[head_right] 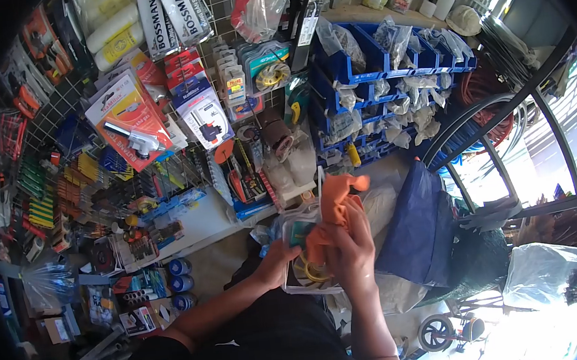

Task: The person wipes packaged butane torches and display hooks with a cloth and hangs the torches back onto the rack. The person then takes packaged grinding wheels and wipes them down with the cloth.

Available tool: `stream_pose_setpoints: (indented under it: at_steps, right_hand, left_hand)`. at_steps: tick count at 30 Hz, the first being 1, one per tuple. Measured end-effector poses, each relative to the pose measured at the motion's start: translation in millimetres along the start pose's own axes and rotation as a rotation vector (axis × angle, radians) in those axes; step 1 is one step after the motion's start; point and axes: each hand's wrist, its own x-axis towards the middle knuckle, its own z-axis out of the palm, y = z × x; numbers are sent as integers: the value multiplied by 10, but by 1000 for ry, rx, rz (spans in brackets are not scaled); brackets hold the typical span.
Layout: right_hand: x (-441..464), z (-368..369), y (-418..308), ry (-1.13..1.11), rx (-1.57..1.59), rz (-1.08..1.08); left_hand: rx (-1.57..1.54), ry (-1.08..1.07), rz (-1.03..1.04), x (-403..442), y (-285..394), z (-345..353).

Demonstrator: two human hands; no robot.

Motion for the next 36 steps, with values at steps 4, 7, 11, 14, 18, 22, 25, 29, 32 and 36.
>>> stream_pose_setpoints:
  at_steps: [4, 7, 11, 14, 18, 22, 25, 29, 32, 36]
  right_hand:
    - [-53, 188, -168, 53, -31, 115]
    - [-11, 255, -296, 144, -113, 121]
    - [-95, 343, -308, 96, -145, 194]
    - [-134, 350, -278, -80, -117, 21]
    - [-192, 364, -270, -39, -59, 72]
    - [-234, 405, -173, -83, -46, 158]
    - [-217, 420, -137, -178, -6, 61]
    - [-220, 432, -166, -397, -36, -146]
    - [-211, 379, -233, -462, -39, -171]
    - [-243, 357, -231, -512, -85, -242]
  left_hand:
    - [-19, 64, 56, 9, 15, 78]
    - [5, -191, 140, 33, -23, -40]
    - [-80, -127, 88, 25, -248, -164]
    - [-195, -210, 24, -30, -54, -34]
    - [-185, -364, 60, -13, -129, -145]
    - [-204, -304, -96, 35, -147, -165]
    - [-426, -285, -243, 47, -64, -139]
    - [-604, -166, -221, 45, -333, -256]
    - [-744, -201, -230, -46, -219, -239]
    - [-797, -187, -324, -61, -21, -124]
